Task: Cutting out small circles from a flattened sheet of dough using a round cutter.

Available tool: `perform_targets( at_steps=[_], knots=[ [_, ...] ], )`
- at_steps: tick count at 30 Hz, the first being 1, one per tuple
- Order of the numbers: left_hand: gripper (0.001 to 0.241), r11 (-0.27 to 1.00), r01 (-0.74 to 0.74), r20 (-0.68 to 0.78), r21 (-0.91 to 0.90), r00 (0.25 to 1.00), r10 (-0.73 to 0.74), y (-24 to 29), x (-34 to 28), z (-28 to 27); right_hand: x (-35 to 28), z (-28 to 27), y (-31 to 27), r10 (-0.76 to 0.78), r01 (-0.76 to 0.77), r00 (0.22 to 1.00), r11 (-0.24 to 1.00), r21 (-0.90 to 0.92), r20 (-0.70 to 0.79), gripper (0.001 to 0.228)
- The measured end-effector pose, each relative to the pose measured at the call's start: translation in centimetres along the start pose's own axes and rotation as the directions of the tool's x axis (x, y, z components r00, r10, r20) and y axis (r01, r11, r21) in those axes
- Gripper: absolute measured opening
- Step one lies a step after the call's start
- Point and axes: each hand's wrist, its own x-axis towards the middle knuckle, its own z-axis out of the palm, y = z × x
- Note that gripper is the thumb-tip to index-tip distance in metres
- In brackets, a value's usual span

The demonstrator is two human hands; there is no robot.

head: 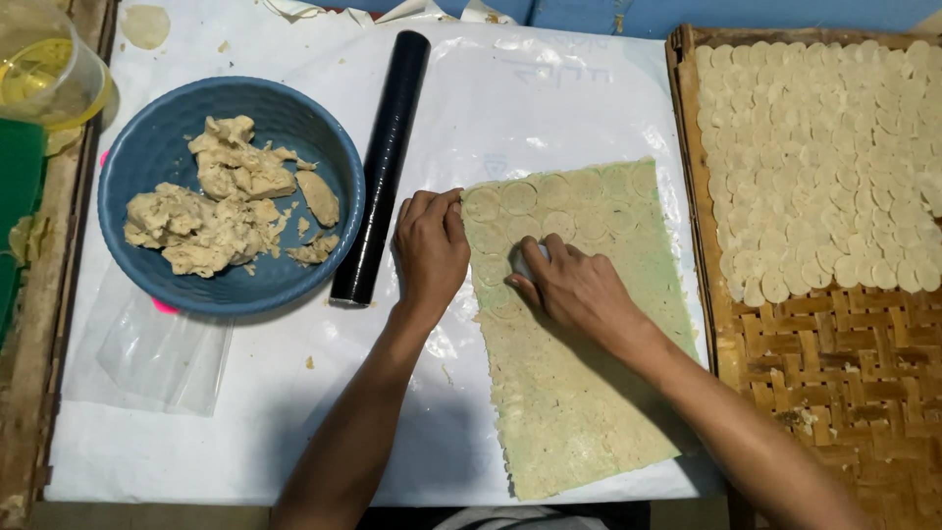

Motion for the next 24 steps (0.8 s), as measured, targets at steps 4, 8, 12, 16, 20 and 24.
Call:
perform_targets(
  at_steps=[4, 8, 12, 16, 20, 24],
  knots=[
    [0.023, 1.000, -0.007, 0.001, 0.013, 1.000, 0.007, 0.3, 0.0, -0.3, 0.1, 0.2, -1.1, 0.079, -0.080, 0.995, 0.997, -0.021, -0.065, 0.045],
    [0.023, 1.000, 0.005, 0.005, 0.008, 1.000, -0.005, 0.0, -0.2, -0.5, 0.0, -0.9, -0.8, 0.041, -0.042, 0.999, 0.997, 0.071, 0.015, 0.044],
    [0.024, 1.000, 0.012, 0.014, -0.007, 1.000, -0.012, 0.3, -0.1, -0.6, -0.6, -1.4, 0.3, 0.101, -0.103, 0.995, 0.937, 0.334, 0.023, 0.043],
    [0.024, 1.000, 0.022, 0.016, -0.010, 1.000, -0.022, 0.3, -0.1, -0.7, -2.6, 0.3, 2.9, 0.241, -0.198, 0.968, 0.903, 0.381, -0.068, 0.044],
    [0.024, 1.000, 0.004, 0.013, -0.011, 1.000, -0.003, 0.1, -0.1, -0.4, -3.7, 0.0, 3.7, 0.296, -0.294, 0.954, 0.907, 0.302, 0.040, 0.050],
    [0.023, 1.000, -0.001, 0.007, -0.001, 1.000, 0.001, -0.1, 0.0, -0.3, -3.5, 0.1, 3.6, 0.274, -0.284, 0.959, 0.922, 0.262, 0.076, 0.050]
  ],
)
